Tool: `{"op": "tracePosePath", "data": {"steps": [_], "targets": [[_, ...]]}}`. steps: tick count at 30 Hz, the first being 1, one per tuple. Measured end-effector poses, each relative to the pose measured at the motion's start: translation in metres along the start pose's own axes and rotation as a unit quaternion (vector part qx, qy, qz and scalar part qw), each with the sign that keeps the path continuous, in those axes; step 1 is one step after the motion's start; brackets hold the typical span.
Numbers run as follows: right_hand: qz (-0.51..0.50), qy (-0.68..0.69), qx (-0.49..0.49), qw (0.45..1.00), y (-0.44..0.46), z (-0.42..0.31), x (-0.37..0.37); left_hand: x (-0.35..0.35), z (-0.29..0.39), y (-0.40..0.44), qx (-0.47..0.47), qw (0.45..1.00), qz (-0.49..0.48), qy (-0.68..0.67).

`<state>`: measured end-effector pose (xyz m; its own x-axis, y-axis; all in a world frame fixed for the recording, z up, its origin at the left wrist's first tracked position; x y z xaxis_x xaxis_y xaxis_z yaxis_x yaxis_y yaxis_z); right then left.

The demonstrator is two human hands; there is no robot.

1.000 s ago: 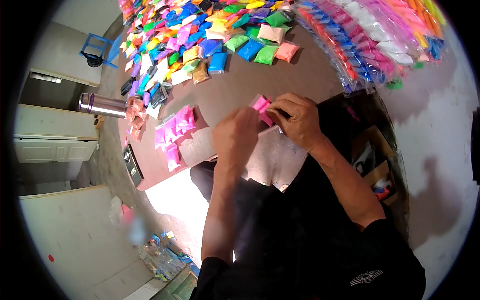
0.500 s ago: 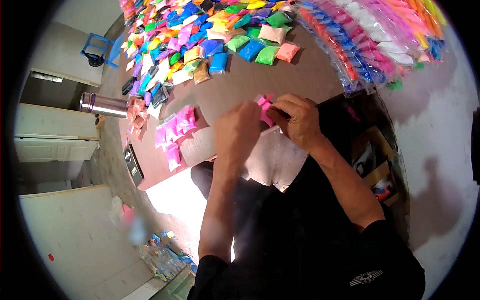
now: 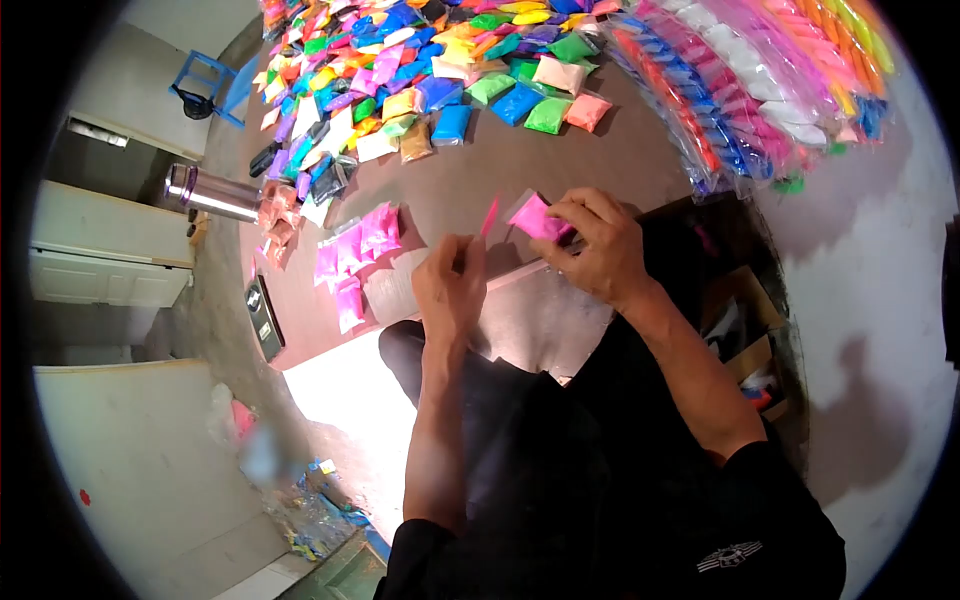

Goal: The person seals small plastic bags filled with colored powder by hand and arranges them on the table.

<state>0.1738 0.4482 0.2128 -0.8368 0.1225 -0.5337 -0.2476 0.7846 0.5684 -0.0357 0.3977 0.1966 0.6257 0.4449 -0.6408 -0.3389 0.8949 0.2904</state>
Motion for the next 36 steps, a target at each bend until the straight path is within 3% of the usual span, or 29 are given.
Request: {"op": "tracePosePath", "data": {"steps": [7,9,12,13,15,18,23,25,28,33,36], "targets": [[-0.03,-0.055,-0.055,0.996,-0.006,-0.019,0.003,-0.01,-0.002,-0.023,-0.042,0.995,0.025,-0.092],[-0.021,0.024,0.06,0.998,-0.005,-0.01,0.0,-0.015,0.002,-0.024,-0.049,0.992,0.03,-0.108],[-0.041,0.035,0.132,0.99,-0.008,-0.006,0.0,-0.015,0.009,-0.025,-0.041,0.994,0.026,-0.096],[-0.042,0.033,0.131,0.99,-0.01,-0.005,0.0,-0.012,0.013,-0.026,0.001,0.995,0.036,-0.097],[-0.071,0.159,0.252,0.952,-0.025,0.016,0.011,-0.005,0.02,-0.029,0.042,0.993,0.045,-0.1],[-0.019,0.174,0.261,0.949,-0.04,0.03,0.015,0.013,0.037,-0.035,0.103,0.989,0.011,-0.103],[0.013,0.178,0.289,0.941,-0.054,0.032,0.015,0.033,0.042,-0.035,0.118,0.988,-0.017,-0.096],[0.023,0.193,0.305,0.932,-0.056,0.031,0.014,0.042,0.033,-0.032,0.101,0.993,-0.054,-0.01],[0.023,0.199,0.324,0.925,-0.056,0.028,0.013,0.043,0.022,-0.018,0.088,0.994,-0.068,0.014],[0.04,0.207,0.309,0.927,-0.054,0.029,0.013,0.034,0.027,0.001,0.104,0.991,-0.08,-0.005],[0.047,0.216,0.302,0.927,-0.057,0.037,0.017,0.021,0.026,0.006,0.039,0.996,-0.072,-0.015]]}}
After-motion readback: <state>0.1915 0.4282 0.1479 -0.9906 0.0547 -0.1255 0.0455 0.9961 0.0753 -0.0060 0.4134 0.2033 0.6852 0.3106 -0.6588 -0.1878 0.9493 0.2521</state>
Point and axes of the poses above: each hand's wrist, its own y-axis towards the middle knuckle, its own x-axis out of the palm, z = x × y, the point moved 8 cm from there along y, towards the middle knuckle, and after that the axes turned 2 degrees about y, right-handed, at the moved point
